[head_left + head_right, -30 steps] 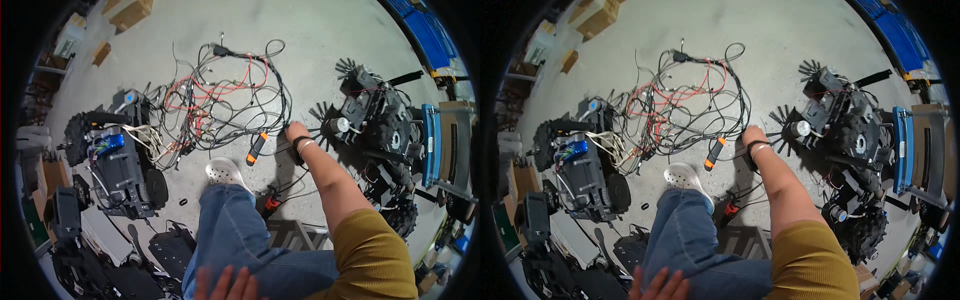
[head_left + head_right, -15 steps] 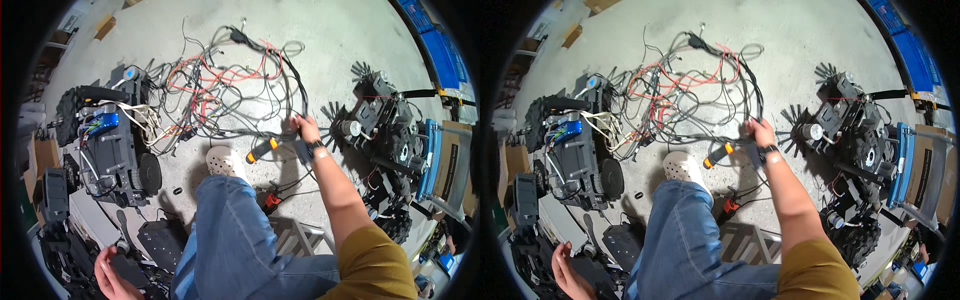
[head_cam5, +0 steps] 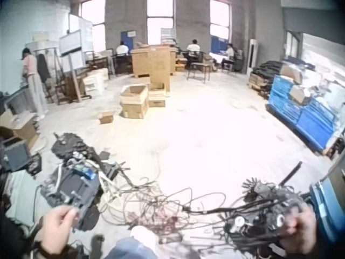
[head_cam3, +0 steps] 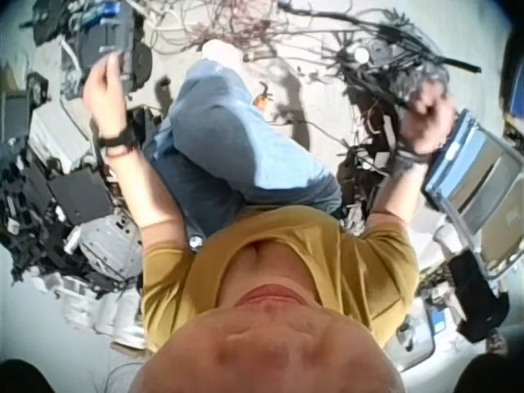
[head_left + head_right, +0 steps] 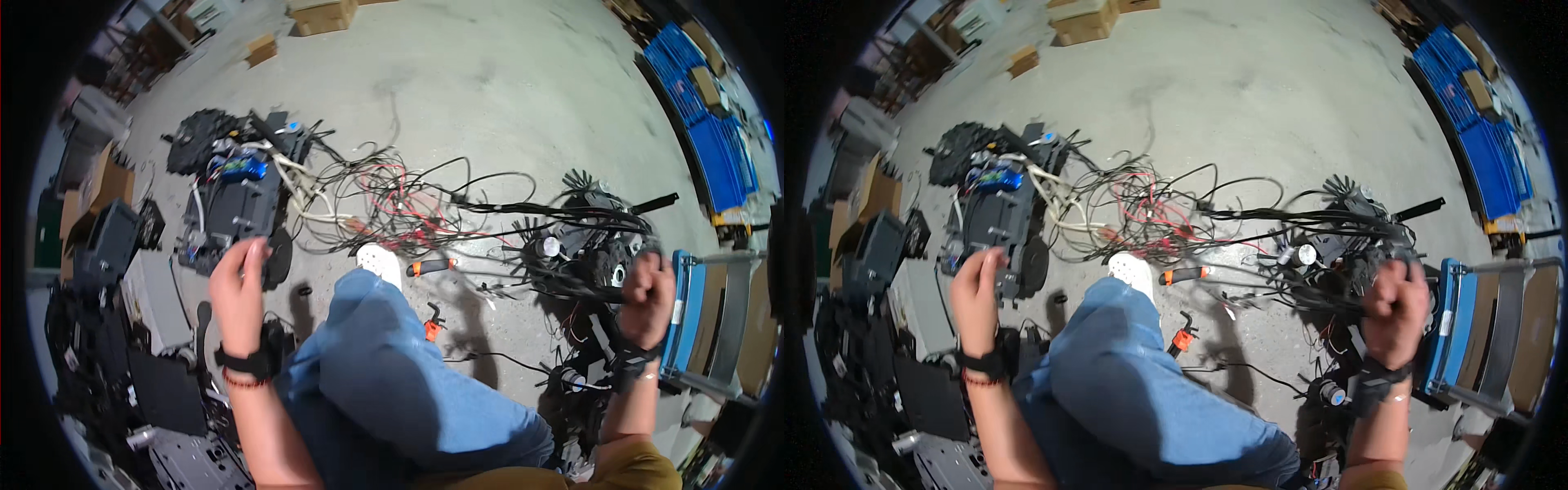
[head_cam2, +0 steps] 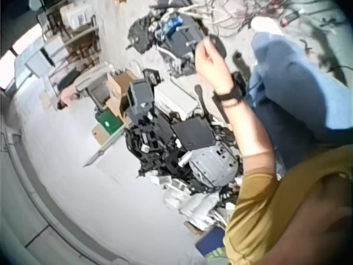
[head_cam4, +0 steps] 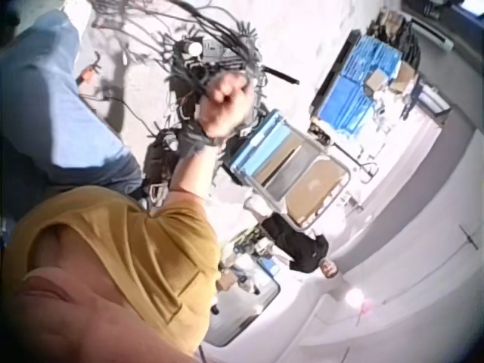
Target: Organizing and connecting wires within an electronic chassis on the floor.
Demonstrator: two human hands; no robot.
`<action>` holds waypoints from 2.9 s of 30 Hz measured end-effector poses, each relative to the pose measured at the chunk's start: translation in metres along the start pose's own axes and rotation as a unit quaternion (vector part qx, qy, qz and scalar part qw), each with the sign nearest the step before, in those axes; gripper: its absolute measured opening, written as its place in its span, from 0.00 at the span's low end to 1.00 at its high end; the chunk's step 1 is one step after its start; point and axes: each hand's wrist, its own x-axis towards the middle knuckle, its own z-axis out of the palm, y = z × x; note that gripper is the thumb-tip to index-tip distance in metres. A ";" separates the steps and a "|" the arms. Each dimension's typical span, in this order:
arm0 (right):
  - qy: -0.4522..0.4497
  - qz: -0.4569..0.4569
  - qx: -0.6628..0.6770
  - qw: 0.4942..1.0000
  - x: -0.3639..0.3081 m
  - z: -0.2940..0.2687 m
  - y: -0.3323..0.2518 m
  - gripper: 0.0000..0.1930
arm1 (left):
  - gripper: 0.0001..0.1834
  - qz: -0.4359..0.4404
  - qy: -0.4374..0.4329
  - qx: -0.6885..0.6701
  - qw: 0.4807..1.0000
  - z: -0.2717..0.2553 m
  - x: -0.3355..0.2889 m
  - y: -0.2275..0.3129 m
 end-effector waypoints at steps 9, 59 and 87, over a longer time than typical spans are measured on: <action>-0.072 -0.167 0.139 0.973 -0.038 -0.161 -0.205 0.02 | 0.12 0.021 0.043 0.033 0.998 -0.016 -0.017 -0.018; -0.307 0.079 -0.582 0.749 0.127 0.222 0.496 0.16 | 0.24 0.285 -0.183 0.414 0.845 0.065 0.186 -0.085; -0.137 -0.073 -0.759 0.632 0.277 0.162 0.423 0.17 | 0.10 0.209 -0.388 0.601 0.667 0.185 0.200 -0.277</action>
